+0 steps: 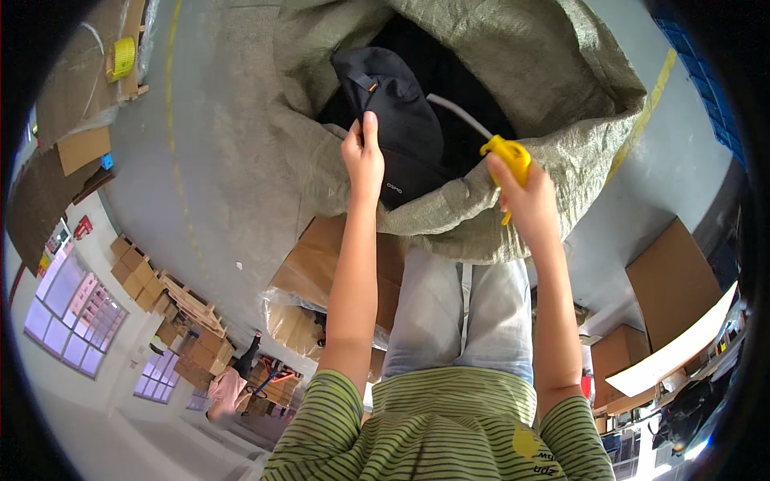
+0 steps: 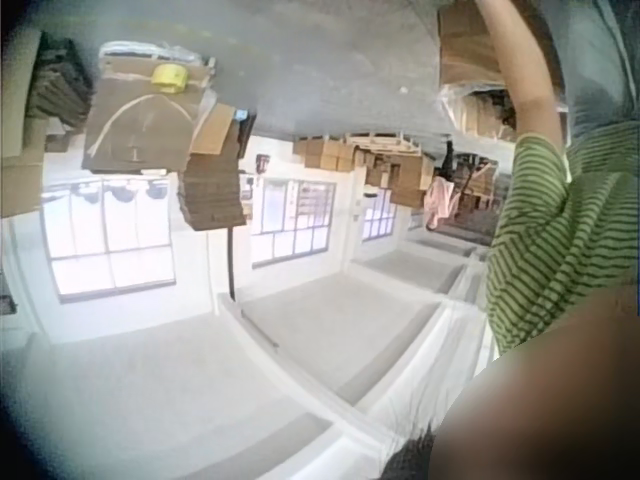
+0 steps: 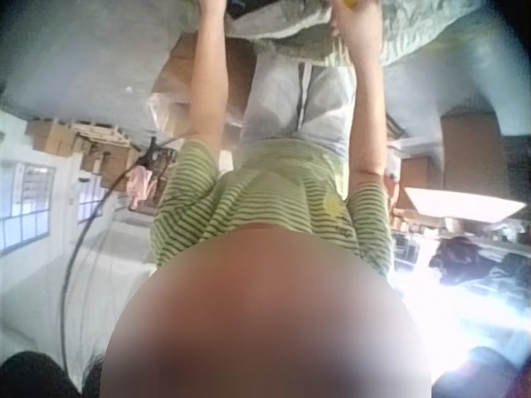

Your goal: Removing black bags from a large woven sack and inspecting or organizing them using a yellow handheld device.

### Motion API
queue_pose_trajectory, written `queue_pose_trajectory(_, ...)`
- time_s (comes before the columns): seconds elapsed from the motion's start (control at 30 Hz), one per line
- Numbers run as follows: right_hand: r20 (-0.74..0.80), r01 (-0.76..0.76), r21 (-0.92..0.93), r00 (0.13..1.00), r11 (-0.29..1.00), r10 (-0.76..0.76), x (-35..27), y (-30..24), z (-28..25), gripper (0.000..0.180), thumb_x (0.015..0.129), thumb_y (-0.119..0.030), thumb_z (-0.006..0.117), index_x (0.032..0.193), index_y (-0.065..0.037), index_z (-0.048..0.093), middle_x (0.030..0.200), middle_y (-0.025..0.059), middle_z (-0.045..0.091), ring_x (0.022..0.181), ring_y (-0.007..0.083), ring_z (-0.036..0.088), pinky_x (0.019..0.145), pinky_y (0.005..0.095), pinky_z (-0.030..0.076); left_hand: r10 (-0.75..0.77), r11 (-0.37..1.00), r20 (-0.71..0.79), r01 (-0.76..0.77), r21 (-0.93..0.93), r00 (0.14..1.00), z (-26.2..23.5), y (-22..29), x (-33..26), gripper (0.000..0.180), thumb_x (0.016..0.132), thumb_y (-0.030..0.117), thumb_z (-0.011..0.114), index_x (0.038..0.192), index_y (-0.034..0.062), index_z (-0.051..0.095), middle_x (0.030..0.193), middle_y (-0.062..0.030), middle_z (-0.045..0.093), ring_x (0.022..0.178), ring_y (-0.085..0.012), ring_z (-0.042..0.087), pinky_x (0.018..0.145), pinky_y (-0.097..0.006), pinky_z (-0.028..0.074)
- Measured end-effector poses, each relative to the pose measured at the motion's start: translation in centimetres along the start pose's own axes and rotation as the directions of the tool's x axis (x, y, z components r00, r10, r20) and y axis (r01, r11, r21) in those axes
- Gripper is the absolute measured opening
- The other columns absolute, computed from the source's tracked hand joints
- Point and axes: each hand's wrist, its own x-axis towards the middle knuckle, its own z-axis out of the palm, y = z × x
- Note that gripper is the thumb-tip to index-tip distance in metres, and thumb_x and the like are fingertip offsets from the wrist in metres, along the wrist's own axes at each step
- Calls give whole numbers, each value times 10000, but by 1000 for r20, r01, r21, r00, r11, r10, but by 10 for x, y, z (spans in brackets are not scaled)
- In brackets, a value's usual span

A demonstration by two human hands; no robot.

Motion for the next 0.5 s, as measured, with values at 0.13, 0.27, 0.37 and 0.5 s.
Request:
queue_pose_trajectory(0.13, 302, -98, -115, 945, 989, 129, 7, -7, -22, 531, 790, -490, 629, 908, 28, 623, 603, 127, 607, 599, 268, 626, 590, 363, 473, -225, 961, -70, 209, -179, 972, 4, -5, 6, 477, 963, 368, 436, 767, -50, 559, 618, 12, 450, 598, -77, 366, 581, -254, 345)
queue_pose_trajectory(0.27, 313, -12, -209, 946, 978, 79, 10, -2, -31, 547, 789, -503, 605, 878, 36, 623, 657, 178, 615, 657, 323, 626, 646, 405, 474, -301, 936, -126, 268, -226, 945, 9, -10, 8, 500, 972, 380, 403, 805, -61, 571, 713, -4, 519, 682, -90, 441, 665, -238, 381)
queue_pose_trajectory(0.37, 329, -17, -268, 938, 963, 108, 10, 13, -32, 519, 790, -486, 615, 883, 24, 611, 639, 132, 597, 591, 234, 596, 584, 347, 458, -326, 936, -152, 297, -188, 933, 16, -10, 8, 489, 941, 409, 468, 864, -59, 587, 799, -37, 573, 759, -116, 485, 736, -253, 403)
queue_pose_trajectory(0.5, 377, 40, -269, 924, 962, 67, 4, 30, -37, 494, 797, -475, 622, 903, 8, 603, 567, 62, 560, 484, 137, 558, 501, 279, 437, -154, 988, -53, 154, 5, 987, 5, -19, 9, 356, 850, 324, 644, 897, -24, 580, 844, -53, 596, 787, -163, 519, 746, -295, 420)
